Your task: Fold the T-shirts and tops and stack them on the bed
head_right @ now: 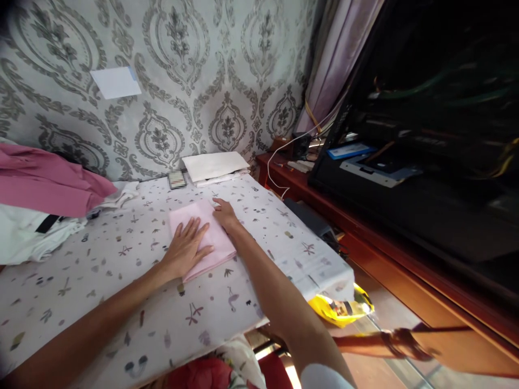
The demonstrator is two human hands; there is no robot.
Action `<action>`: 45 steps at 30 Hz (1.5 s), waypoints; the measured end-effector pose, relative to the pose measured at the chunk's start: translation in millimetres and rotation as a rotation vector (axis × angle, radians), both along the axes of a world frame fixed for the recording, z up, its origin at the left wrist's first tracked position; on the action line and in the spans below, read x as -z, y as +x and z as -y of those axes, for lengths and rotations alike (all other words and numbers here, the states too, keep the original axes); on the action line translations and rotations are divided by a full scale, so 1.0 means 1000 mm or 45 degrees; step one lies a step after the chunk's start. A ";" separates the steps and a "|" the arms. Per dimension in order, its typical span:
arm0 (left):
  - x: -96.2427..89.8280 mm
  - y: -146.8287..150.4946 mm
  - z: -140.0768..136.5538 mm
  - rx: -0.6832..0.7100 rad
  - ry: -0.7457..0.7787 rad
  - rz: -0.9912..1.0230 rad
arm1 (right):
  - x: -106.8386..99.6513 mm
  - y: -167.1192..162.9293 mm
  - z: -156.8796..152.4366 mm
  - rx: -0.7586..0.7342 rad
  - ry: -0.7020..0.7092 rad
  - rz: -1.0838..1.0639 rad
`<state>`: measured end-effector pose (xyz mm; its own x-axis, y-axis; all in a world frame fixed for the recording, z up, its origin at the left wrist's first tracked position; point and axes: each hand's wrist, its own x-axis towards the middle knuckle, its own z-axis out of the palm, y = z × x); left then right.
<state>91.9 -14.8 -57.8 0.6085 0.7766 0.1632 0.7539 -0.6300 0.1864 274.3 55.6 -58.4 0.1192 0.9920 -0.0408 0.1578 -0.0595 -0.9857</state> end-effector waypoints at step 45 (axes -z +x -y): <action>-0.015 0.033 0.056 0.465 -0.245 0.125 | 0.008 0.004 0.069 0.247 0.150 -0.298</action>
<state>124.9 -70.3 -42.9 0.8382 0.5347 0.1073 0.4603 -0.7992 0.3866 278.1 -13.1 -66.5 0.3077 0.9512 0.0245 -0.0769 0.0505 -0.9958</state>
